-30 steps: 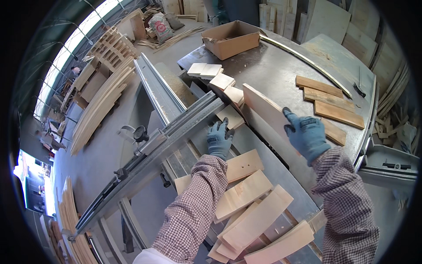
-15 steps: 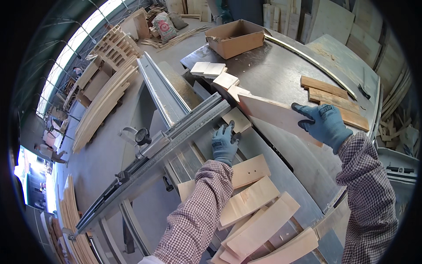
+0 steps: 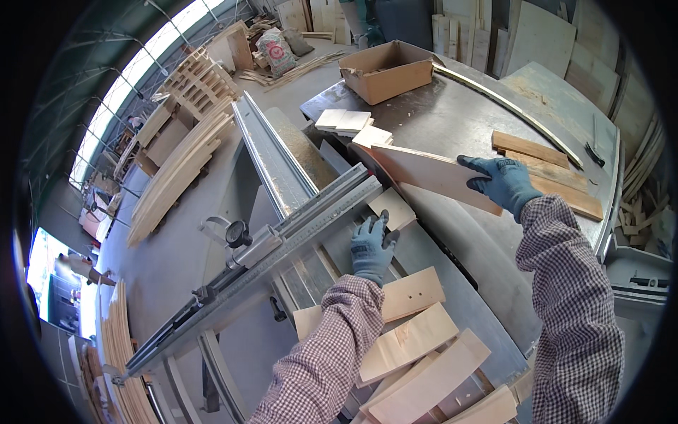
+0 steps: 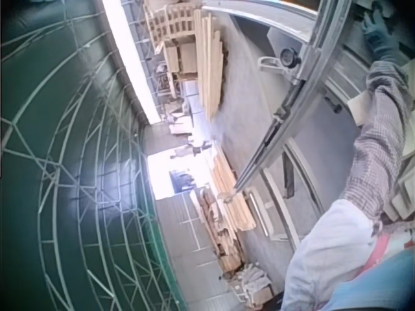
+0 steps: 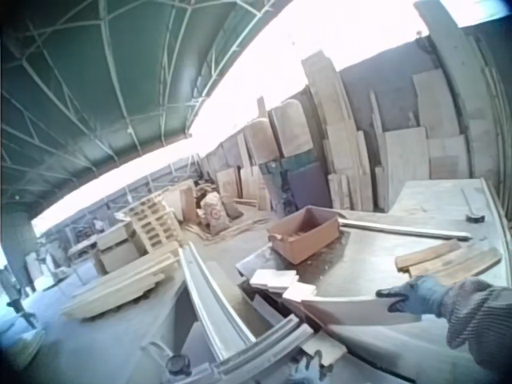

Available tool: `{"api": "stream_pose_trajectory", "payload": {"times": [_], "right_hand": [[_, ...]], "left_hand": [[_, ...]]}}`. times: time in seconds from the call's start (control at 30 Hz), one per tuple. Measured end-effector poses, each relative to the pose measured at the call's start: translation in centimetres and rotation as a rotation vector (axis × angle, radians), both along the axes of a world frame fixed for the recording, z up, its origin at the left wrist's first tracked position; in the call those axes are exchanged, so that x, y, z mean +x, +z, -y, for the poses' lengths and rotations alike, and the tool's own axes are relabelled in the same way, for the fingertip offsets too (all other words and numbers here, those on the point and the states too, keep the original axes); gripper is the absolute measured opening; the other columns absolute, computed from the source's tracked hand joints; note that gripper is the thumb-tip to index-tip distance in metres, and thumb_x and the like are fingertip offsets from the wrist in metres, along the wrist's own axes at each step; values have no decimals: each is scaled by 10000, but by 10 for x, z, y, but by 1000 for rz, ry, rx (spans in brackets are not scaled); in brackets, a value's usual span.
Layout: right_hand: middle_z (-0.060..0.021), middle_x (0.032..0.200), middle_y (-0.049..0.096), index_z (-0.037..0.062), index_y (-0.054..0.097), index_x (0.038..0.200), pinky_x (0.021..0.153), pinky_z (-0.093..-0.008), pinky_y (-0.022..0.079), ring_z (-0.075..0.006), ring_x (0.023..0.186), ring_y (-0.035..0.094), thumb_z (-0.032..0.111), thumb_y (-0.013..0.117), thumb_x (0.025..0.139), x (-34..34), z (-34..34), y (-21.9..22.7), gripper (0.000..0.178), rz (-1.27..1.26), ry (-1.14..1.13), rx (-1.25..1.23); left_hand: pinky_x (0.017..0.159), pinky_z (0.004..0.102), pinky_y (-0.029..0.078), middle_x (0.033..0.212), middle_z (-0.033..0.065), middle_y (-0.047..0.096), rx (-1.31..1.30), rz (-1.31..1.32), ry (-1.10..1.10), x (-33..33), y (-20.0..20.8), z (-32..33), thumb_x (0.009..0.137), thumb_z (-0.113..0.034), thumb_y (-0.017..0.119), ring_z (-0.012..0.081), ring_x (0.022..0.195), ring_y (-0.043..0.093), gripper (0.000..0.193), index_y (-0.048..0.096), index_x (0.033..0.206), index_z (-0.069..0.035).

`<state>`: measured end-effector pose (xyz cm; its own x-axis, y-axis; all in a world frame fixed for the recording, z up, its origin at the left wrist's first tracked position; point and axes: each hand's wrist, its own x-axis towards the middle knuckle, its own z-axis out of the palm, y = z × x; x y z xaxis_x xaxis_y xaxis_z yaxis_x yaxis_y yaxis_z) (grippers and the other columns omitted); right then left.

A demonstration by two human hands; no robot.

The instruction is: The person repeatedly places small wooden planks onto a table saw and pushes them through the blade using a push stick. After each cut, the person removes the cut piece and sets it aside, continuing the process with additional planks.

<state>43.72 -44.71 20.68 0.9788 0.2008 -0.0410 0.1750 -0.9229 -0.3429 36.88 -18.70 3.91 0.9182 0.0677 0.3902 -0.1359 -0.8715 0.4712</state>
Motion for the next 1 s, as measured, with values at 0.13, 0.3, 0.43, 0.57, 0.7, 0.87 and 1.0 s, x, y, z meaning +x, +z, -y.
{"api": "stream_pose_trajectory", "payload": {"times": [0.13,0.3,0.43,0.57,0.7,0.87,1.0], "right_hand": [[-45,1106,649,360,533,1259,882,-330,479,-223,963,625,307,673,813,14,-10,-10,471,26,-8,-43],[-66,1111,643,381,515,1270,892,-340,471,-230,998,619,325,656,826,35,-18,-35,469,75,-9,7],[-79,1128,634,391,489,1289,895,-353,467,-249,1018,612,343,645,831,48,-18,-53,486,125,-34,-8],[-128,1111,629,353,483,1301,887,-382,466,-295,992,615,389,601,850,49,-27,-60,468,159,-219,-148],[-146,1067,638,312,499,1295,857,-400,477,-308,970,621,399,612,833,44,-14,-62,483,218,-294,-62],[-122,1132,627,182,537,1264,878,-331,470,-266,1015,616,277,677,803,-24,41,-61,490,336,-251,194],[-118,1178,617,58,519,1262,867,-301,484,-211,1021,626,83,688,788,-106,87,-81,504,277,-181,400]], "left_hand": [[948,447,409,1190,198,534,-53,-93,-3,-2,5,0,718,-268,729,367,1080,499,572,542,1239,-120],[957,443,404,1211,198,523,-75,-99,-8,-4,7,-1,718,-243,727,367,1092,493,567,541,1238,-116],[956,447,404,1208,202,527,-81,-73,-7,-3,8,1,719,-256,727,369,1089,498,561,547,1232,-117],[953,447,404,1201,204,529,-70,-60,-3,-1,6,2,727,-291,726,372,1088,501,562,550,1233,-121],[969,431,398,1222,220,489,-78,-53,-8,0,5,3,719,-308,742,366,1109,488,644,502,1287,-121],[1032,401,360,1375,242,249,-196,-59,9,-1,17,5,670,-304,798,373,1218,409,977,229,1434,-84],[1035,407,354,1327,239,377,-169,16,57,-1,9,-3,669,-310,801,376,1182,422,882,340,1370,-39]]}}
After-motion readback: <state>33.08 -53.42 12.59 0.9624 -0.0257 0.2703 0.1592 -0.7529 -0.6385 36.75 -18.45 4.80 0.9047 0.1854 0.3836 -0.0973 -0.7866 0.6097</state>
